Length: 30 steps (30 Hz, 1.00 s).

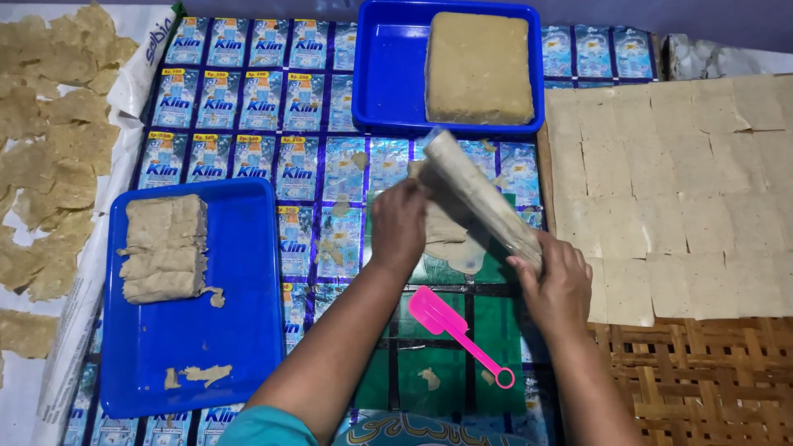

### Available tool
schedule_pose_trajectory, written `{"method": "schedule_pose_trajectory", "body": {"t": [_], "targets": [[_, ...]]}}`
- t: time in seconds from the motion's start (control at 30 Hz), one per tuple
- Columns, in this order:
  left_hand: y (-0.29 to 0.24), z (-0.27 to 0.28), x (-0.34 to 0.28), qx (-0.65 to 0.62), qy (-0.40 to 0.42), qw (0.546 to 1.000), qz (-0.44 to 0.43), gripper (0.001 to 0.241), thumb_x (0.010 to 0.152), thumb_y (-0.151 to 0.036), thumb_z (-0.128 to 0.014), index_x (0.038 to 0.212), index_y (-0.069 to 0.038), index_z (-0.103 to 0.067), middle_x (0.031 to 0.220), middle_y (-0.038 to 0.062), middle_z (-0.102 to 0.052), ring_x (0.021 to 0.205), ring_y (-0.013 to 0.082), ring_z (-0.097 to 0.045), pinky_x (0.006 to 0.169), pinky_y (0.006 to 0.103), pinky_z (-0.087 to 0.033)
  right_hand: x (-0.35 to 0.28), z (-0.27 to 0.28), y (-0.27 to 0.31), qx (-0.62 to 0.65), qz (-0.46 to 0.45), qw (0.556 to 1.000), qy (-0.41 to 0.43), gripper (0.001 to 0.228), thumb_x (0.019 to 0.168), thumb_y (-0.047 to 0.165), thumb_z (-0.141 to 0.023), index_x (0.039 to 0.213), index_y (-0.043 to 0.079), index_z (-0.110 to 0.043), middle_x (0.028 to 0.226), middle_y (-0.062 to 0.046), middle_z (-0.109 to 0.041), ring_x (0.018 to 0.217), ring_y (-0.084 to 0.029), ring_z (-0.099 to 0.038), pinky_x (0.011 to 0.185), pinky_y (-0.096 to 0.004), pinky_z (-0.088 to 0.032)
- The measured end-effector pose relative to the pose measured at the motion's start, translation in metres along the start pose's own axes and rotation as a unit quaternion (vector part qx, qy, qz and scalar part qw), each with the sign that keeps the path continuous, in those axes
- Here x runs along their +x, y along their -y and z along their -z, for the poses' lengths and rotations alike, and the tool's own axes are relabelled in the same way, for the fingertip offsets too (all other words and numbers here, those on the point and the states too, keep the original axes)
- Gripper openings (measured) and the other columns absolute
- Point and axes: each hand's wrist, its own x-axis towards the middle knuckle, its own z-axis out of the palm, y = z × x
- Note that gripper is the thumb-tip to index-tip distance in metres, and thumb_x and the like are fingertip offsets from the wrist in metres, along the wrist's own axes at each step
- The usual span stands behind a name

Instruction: The person is flattening dough using a rolling pin and cutting it into squares to prepare cracker sheets.

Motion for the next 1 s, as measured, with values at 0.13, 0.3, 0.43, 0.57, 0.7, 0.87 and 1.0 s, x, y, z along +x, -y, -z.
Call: {"method": "schedule_pose_trajectory", "body": {"t": [0.13,0.3,0.43,0.57,0.7,0.87,1.0], "targets": [[-0.011,0.073,0.0,-0.098,-0.232,0.953,0.168,0.035,0.103,-0.006,-0.037,0.136,-0.009,-0.049,0.141,0.02,-0.046,0.133,0.0397,-0.048,0.113,0.0545,-0.039,0.018,0.002,0.008,-0.042,0.068,0.995,0.052,0.057,0.088,0.056,-0.068,0.135,0.025,-0.062,0.112,0.0,-0.065,0.111,-0.026,-0.063,0.099,-0.047,-0.044],[-0.023,0.105,0.003,0.014,0.044,0.999,-0.007,0.047,0.112,-0.032,-0.029,0.152,-0.015,-0.048,0.164,0.021,-0.032,0.155,0.0413,-0.016,0.122,0.064,-0.005,0.021,-0.032,0.032,-0.098,0.16,0.981,0.046,0.064,0.079,0.046,-0.075,0.138,0.027,-0.059,0.108,-0.003,-0.063,0.109,-0.028,-0.062,0.105,-0.057,-0.036],[0.008,0.064,-0.004,0.083,0.089,0.992,-0.034,0.048,0.11,-0.038,-0.034,0.151,-0.017,-0.048,0.164,0.014,-0.036,0.155,0.0336,-0.027,0.124,0.0544,-0.018,0.019,-0.045,0.055,-0.076,0.084,0.992,0.054,0.071,0.096,0.05,-0.058,0.152,0.007,-0.047,0.14,-0.02,-0.057,0.138,-0.036,-0.05,0.115,-0.075,-0.014],[0.008,0.054,0.015,0.112,0.077,0.991,-0.012,0.051,0.108,-0.035,-0.038,0.153,-0.012,-0.047,0.16,0.018,-0.043,0.151,0.0363,-0.035,0.121,0.0498,-0.028,0.044,-0.047,0.064,-0.083,0.033,0.994,0.066,0.061,0.108,0.04,-0.044,0.152,-0.001,-0.048,0.161,-0.027,-0.044,0.152,-0.039,-0.036,0.117,-0.075,-0.003],[-0.004,0.059,0.059,0.113,0.137,0.983,0.04,0.059,0.106,-0.034,-0.034,0.161,-0.012,-0.034,0.167,0.019,-0.03,0.156,0.0399,-0.023,0.123,0.0553,-0.019,0.088,-0.057,0.053,-0.094,0.021,0.992,0.082,0.057,0.11,0.036,-0.037,0.154,0.002,-0.05,0.167,-0.028,-0.033,0.157,-0.04,-0.027,0.119,-0.073,-0.004],[-0.004,0.054,0.058,0.122,0.161,0.977,0.07,0.06,0.106,-0.034,-0.028,0.161,-0.011,-0.032,0.17,0.018,-0.022,0.158,0.0378,-0.015,0.124,0.0575,-0.01,0.108,-0.061,0.046,-0.076,0.015,0.989,0.129,0.064,0.108,0.043,-0.034,0.158,0.004,-0.043,0.171,-0.026,-0.019,0.16,-0.037,-0.012,0.121,-0.07,-0.003],[0.003,0.051,0.03,0.107,0.116,0.986,0.05,0.054,0.105,-0.031,-0.034,0.152,-0.008,-0.046,0.163,0.02,-0.037,0.152,0.0395,-0.03,0.12,0.0555,-0.022,0.086,-0.062,0.044,-0.078,0.062,0.988,0.116,0.061,0.109,0.041,-0.035,0.154,0.001,-0.048,0.167,-0.029,-0.03,0.158,-0.039,-0.024,0.121,-0.066,-0.01]]}}
